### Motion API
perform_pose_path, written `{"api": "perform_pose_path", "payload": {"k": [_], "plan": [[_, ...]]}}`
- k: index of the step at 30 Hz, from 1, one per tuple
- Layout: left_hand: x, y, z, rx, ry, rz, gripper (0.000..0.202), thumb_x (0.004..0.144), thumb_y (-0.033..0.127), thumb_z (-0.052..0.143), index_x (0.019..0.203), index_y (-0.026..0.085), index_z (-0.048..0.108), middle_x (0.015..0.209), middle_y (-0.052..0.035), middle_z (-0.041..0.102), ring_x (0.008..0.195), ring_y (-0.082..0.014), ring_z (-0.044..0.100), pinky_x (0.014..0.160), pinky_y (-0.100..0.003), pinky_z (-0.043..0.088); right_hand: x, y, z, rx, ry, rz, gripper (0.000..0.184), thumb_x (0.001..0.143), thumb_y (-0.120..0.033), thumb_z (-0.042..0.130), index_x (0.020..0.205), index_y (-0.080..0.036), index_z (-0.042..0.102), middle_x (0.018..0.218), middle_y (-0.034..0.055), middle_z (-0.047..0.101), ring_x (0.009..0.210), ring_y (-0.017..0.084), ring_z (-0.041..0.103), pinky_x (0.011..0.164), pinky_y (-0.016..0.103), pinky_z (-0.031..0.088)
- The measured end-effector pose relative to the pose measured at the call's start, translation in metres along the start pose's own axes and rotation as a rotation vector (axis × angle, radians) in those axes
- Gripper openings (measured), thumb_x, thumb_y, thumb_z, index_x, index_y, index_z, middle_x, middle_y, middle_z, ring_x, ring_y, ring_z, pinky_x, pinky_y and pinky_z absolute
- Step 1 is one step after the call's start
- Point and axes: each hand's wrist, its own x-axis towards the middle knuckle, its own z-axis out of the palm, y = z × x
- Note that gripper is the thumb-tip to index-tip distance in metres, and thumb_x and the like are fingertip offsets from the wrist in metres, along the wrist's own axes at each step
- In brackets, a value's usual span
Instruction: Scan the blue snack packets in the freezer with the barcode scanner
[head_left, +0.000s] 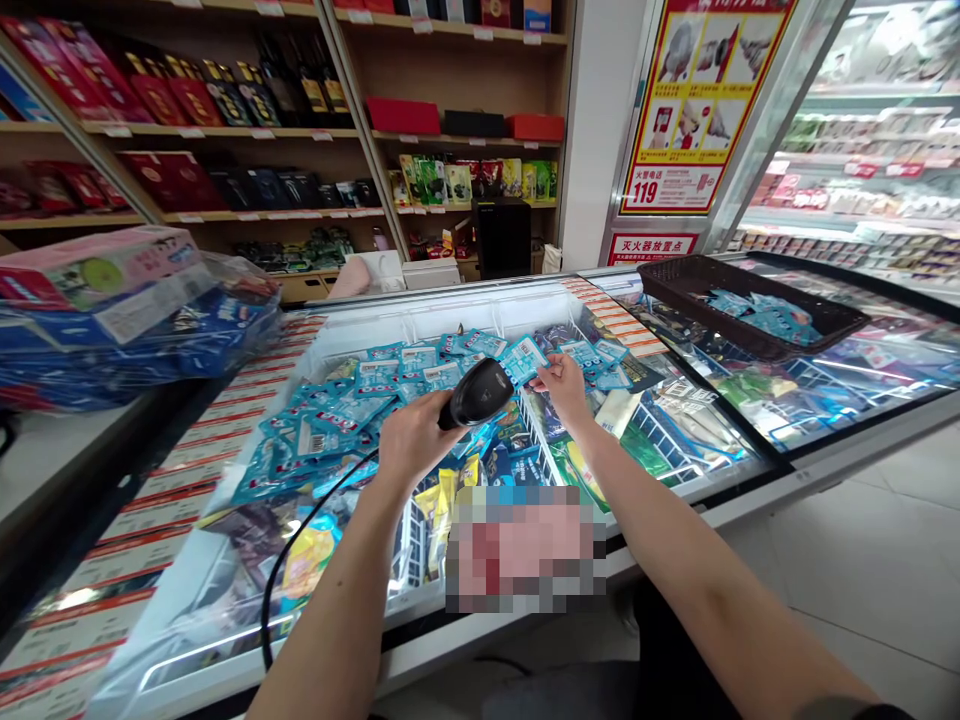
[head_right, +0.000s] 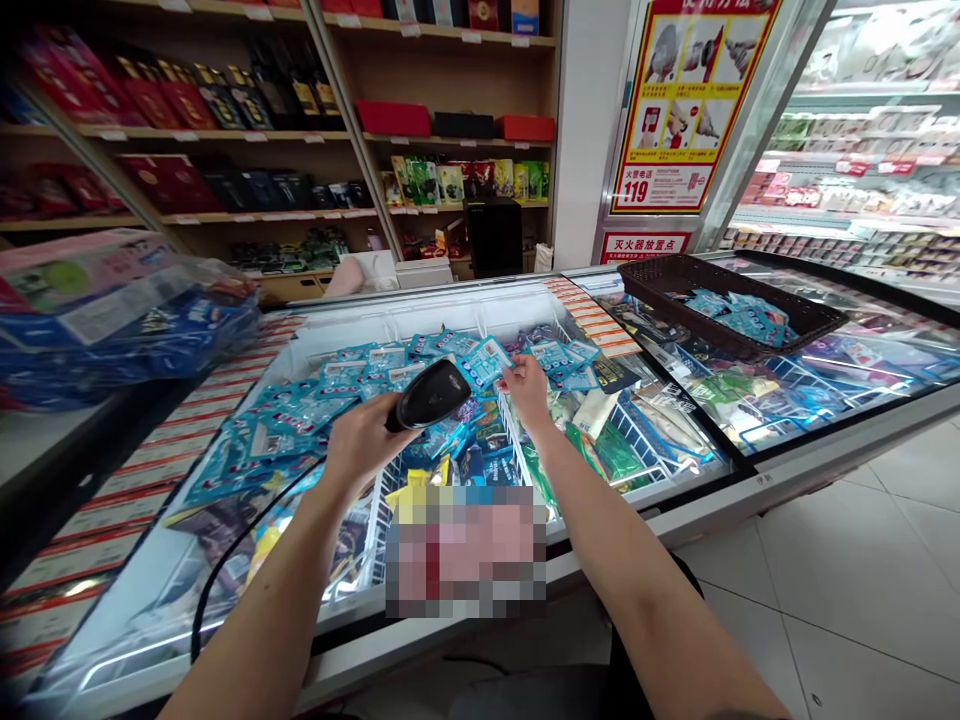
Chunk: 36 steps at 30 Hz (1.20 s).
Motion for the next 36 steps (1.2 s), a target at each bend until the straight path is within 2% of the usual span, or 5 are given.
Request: {"api": "perform_pose_path", "payload": {"k": [27,32,36], "plan": [[-0.001,0.000,0.001,-0.007,-0.007,0.023,0.032,0.077,0.045,0.050,0.097,0.023,0.061,0.091,-0.0028,0.067,0.079,-0.0195,0.061,0.057,-0.024,0.035,-0.004,-0.007,-0.001,0.006,-0.014,-0.001,0.031,0.073,-0.041,0.054,0.095,-0.022,0.043,0.067,-0.0033,0.058,0.060,0.017,0.063,0.057,0.032,0.054],[-0.001,0.001,0.000,0.004,0.015,-0.020,0.034,0.075,0.046,0.051,0.099,0.024,0.061,0.091,-0.0023,0.067,0.079,-0.0197,0.062,0.056,-0.024,0.034,-0.005,-0.011,-0.001,-0.035,0.028,0.000,0.036,0.075,-0.040,0.050,0.105,-0.021,0.041,0.068,-0.0025,0.059,0.061,0.016,0.062,0.058,0.031,0.053],[0.000,0.000,-0.001,0.000,0.014,-0.034,0.035,0.075,0.047,0.050,0.097,0.023,0.062,0.092,-0.0033,0.067,0.081,-0.0204,0.062,0.058,-0.024,0.036,-0.004,-0.021,-0.011,-0.214,0.108,-0.002,0.039,0.078,-0.038,0.044,0.112,-0.020,0.040,0.074,0.0010,0.061,0.061,0.017,0.060,0.058,0.031,0.052]]}}
